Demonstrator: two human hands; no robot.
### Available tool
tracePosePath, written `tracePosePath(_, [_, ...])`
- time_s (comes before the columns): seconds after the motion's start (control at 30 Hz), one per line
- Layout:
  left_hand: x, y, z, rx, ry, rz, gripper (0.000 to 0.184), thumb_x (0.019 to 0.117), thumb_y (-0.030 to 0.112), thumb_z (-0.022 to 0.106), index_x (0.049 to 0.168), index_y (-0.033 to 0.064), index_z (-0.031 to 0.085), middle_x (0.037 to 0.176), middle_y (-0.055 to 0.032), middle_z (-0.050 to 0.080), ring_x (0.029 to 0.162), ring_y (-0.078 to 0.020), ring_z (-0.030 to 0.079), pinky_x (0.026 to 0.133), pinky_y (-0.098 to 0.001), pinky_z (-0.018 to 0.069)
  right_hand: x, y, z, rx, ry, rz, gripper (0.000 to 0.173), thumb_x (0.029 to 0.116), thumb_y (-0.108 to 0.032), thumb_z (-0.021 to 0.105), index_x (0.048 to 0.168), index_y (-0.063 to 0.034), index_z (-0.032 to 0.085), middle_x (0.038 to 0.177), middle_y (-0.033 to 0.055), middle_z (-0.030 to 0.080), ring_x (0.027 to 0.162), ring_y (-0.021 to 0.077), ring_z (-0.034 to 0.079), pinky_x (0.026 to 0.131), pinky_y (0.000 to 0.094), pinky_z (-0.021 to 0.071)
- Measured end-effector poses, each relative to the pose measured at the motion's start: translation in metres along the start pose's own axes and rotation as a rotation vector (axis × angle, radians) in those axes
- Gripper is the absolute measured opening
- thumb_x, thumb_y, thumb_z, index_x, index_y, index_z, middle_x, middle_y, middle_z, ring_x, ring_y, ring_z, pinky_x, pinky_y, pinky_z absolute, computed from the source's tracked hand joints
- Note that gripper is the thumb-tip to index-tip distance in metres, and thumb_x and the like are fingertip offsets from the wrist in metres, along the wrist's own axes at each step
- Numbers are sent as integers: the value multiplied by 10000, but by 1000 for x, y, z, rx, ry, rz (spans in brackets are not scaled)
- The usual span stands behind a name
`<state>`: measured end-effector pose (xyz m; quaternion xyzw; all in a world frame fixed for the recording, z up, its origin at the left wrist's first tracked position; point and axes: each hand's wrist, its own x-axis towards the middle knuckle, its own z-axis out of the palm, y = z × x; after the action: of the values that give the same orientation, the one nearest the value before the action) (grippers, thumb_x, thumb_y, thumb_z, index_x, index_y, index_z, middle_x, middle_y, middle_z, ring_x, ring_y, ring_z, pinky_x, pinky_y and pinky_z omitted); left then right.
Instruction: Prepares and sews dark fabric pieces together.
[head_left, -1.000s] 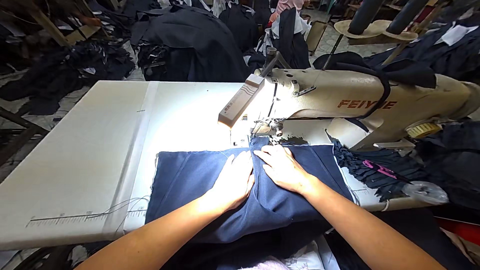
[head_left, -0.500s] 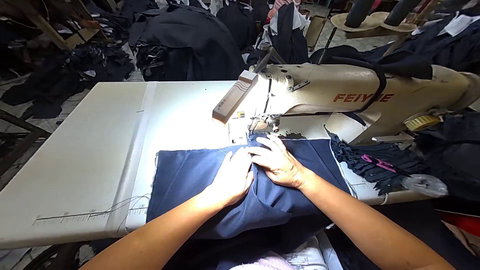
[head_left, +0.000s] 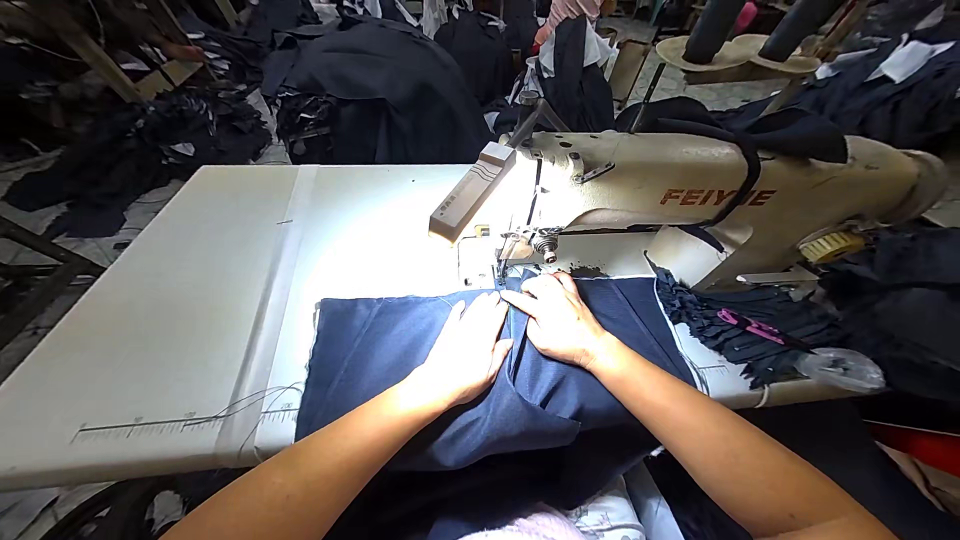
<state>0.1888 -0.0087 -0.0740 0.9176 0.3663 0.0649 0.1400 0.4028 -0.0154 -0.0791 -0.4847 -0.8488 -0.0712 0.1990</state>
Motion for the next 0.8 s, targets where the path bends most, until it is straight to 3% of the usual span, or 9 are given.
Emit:
tracePosePath(0.67, [2, -2, 0, -13, 9, 7, 626, 1097, 416, 257, 1591, 44, 351, 1659, -147, 329, 1564, -269, 249, 1247, -578, 148, 5, 4, -1, 41, -84, 21, 491, 891, -169, 454, 1302, -196, 723, 1062, 114, 676, 1091, 313, 610, 934, 551, 427])
tracePosePath(0.8, [4, -3, 0, -15, 3, 5, 626, 1096, 412, 247, 1598, 50, 338, 1664, -143, 320, 1568, -265, 240, 1248, -581, 143, 4, 3, -1, 49, -38, 42, 487, 893, -178, 465, 1307, -204, 719, 1140, 122, 676, 1174, 331, 590, 993, 583, 405])
